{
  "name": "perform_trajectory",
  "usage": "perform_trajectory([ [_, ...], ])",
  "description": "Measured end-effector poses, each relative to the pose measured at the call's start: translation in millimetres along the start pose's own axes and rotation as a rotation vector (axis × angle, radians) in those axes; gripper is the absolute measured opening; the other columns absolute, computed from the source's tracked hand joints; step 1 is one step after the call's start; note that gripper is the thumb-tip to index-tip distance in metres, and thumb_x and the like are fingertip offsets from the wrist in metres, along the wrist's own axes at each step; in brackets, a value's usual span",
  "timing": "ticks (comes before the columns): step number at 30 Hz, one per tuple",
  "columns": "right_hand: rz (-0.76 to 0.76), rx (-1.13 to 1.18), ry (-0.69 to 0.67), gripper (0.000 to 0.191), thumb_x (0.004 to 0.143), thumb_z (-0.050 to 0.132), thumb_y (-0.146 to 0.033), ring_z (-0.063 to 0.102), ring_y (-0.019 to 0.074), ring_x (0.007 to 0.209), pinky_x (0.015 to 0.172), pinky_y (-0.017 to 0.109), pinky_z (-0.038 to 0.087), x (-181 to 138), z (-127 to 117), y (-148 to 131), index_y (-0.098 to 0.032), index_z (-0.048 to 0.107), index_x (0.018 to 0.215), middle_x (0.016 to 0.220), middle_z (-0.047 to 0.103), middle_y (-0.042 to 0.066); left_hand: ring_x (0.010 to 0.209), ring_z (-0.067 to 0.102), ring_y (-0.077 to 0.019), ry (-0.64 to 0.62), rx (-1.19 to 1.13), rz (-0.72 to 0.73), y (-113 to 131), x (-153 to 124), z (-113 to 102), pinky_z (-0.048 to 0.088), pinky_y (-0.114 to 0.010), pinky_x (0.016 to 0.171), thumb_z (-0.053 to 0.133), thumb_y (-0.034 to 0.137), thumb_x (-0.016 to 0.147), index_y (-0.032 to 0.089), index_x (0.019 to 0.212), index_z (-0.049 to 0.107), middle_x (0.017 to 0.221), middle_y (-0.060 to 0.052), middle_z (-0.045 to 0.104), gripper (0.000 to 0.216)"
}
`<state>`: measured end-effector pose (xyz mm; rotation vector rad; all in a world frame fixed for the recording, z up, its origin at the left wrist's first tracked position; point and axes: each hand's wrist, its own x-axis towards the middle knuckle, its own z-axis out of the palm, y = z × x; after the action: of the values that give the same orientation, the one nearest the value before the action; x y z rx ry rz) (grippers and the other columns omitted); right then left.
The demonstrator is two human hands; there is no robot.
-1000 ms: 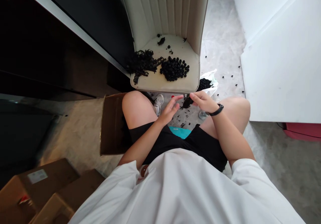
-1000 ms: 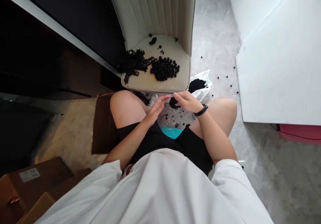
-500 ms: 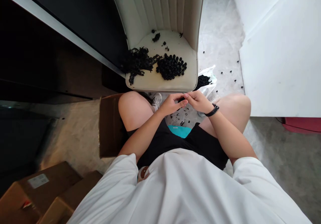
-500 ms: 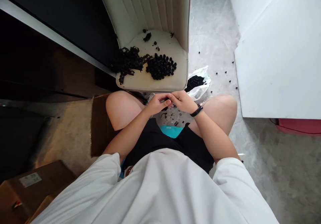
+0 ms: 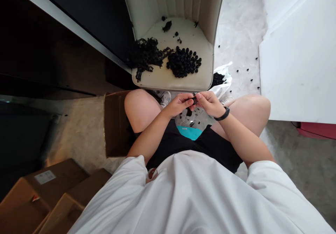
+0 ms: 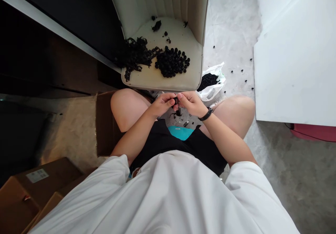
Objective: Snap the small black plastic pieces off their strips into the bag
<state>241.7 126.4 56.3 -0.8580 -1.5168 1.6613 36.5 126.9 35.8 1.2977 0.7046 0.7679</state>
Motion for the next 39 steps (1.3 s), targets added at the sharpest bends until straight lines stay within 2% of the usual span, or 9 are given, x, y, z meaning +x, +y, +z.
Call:
perform_trajectory([
  [5,-0.014,-0.095,-0.004,0.071,0.101,0.057,-0.085,0.047,0.0131,0.053,0.053,0.029,0.036,3.0,-1.7,1.6,-0.022,0.056,0.067,0.057,0.054,0.000,0.077,0.066,-0.0199,0.028,0.102,0.027,4.4,-2.4,1.8,0.053,-0.036,0.081,0.065,0.082,0.095,0.021,0.088,0.074,0.080,-0.005,0.071,0.062],
  [9,-0.036,-0.174,0.082,0.073,0.102,0.054,-0.084,0.035,0.0116,0.054,0.053,0.030,0.029,5.1,-6.4,5.5,-0.022,0.047,0.064,0.056,0.043,-0.002,0.103,0.065,-0.0247,0.448,0.229,0.149,8.7,-2.7,12.1,0.051,-0.037,0.103,0.085,0.063,0.090,0.025,0.094,0.074,0.097,-0.006,0.071,0.040],
  [11,-0.031,-0.188,0.105,0.074,0.103,0.053,-0.084,0.035,0.0115,0.054,0.053,0.031,0.029,5.6,-5.9,5.4,-0.023,0.046,0.063,0.057,0.044,-0.002,0.099,0.062,-0.0240,0.543,0.268,0.177,8.7,-3.4,15.5,0.048,-0.036,0.104,0.088,0.057,0.089,0.024,0.082,0.070,0.088,-0.004,0.064,0.039],
  [14,-0.038,-0.230,0.115,0.074,0.104,0.051,-0.084,0.036,0.0114,0.055,0.054,0.030,0.030,6.3,-2.8,4.5,-0.022,0.046,0.063,0.057,0.045,-0.002,0.075,0.055,-0.0192,0.400,0.379,0.149,5.6,-4.7,17.2,0.047,-0.036,0.085,0.072,0.064,0.101,0.022,0.067,0.062,0.070,-0.002,0.056,0.055],
  [17,-0.051,-0.235,0.090,0.074,0.106,0.047,-0.084,0.039,0.0112,0.055,0.056,0.029,0.032,7.3,-0.7,5.0,-0.022,0.047,0.065,0.058,0.047,-0.002,0.063,0.054,-0.0157,0.302,0.407,0.099,-0.6,-4.6,16.7,0.042,-0.033,0.068,0.055,0.078,0.103,0.019,0.067,0.065,0.063,-0.002,0.060,0.070],
  [21,-0.061,-0.241,0.036,0.074,0.105,0.047,-0.084,0.040,0.0113,0.057,0.057,0.029,0.034,8.3,-2.6,8.6,-0.022,0.046,0.065,0.059,0.047,-0.003,0.055,0.056,-0.0118,0.267,0.234,-0.053,-7.4,-1.6,12.1,0.041,-0.028,0.057,0.067,0.085,0.092,0.017,0.066,0.064,0.059,-0.001,0.062,0.072],
  [29,-0.026,-0.012,0.024,0.070,0.104,0.057,-0.079,0.037,0.0123,0.057,0.057,0.031,0.033,3.2,-8.6,18.7,-0.022,0.046,0.065,0.060,0.042,-0.003,0.074,0.067,-0.0147,0.017,-0.117,-0.062,-10.9,-5.7,-2.5,0.056,-0.030,0.074,0.069,0.077,0.097,0.019,0.080,0.069,0.074,-0.002,0.067,0.060],
  [33,-0.041,0.245,0.042,0.068,0.098,0.070,-0.078,0.038,0.0136,0.057,0.059,0.033,0.041,3.1,-1.8,13.3,-0.024,0.048,0.064,0.059,0.038,-0.004,0.076,0.067,-0.0169,0.036,-0.227,0.008,-13.7,-8.2,1.7,0.059,-0.036,0.079,0.071,0.076,0.097,0.021,0.075,0.063,0.073,-0.001,0.060,0.059],
  [39,-0.106,0.433,0.034,0.062,0.098,0.077,-0.068,0.033,0.0112,0.052,0.057,0.031,0.039,3.5,3.1,0.3,-0.023,0.052,0.064,0.054,0.032,-0.006,0.071,0.064,-0.0172,0.020,-0.321,0.105,-11.0,-10.2,8.2,0.060,-0.041,0.078,0.072,0.074,0.097,0.021,0.070,0.054,0.071,-0.001,0.054,0.062],
])
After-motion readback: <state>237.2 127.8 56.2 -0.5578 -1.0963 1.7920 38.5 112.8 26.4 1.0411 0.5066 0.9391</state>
